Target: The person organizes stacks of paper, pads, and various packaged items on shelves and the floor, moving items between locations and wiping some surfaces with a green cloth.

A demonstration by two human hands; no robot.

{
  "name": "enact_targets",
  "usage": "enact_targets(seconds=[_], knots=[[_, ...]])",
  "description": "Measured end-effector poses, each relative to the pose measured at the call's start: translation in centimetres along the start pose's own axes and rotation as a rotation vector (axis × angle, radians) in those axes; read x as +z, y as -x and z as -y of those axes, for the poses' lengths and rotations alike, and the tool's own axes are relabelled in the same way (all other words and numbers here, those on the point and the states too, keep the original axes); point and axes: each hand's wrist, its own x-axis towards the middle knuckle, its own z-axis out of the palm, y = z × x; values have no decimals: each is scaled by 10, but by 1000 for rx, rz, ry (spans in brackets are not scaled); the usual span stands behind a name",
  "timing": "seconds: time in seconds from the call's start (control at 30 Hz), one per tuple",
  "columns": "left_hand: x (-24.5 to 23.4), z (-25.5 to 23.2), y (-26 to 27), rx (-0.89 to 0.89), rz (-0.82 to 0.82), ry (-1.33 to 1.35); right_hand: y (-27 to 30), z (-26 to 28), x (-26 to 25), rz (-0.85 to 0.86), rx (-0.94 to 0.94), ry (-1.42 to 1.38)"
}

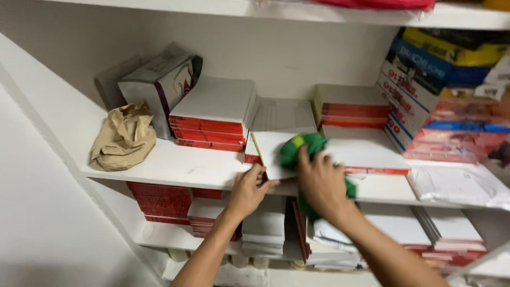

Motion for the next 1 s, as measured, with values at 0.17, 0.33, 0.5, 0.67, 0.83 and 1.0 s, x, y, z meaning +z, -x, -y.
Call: enact_targets(seconds=[0.17, 0.33, 0.5, 0.67, 0.83, 1.0], knots=[[10, 13, 1, -55, -29, -45, -45, 8, -2, 313, -47, -472], [15, 16, 2, -1, -87, -1, -56, -4, 71, 407, 289, -332], [13, 15, 3, 55, -99, -31, -15, 5, 20, 133, 137, 0], [27, 38, 1, 111, -137, -178, -53, 29, 17, 234, -49, -393], [36, 21, 11, 258, -252, -248, -64, -16, 48, 352, 199, -537], [43, -10, 16, 466, -480, -752, -6, -55, 26, 368, 325, -415]])
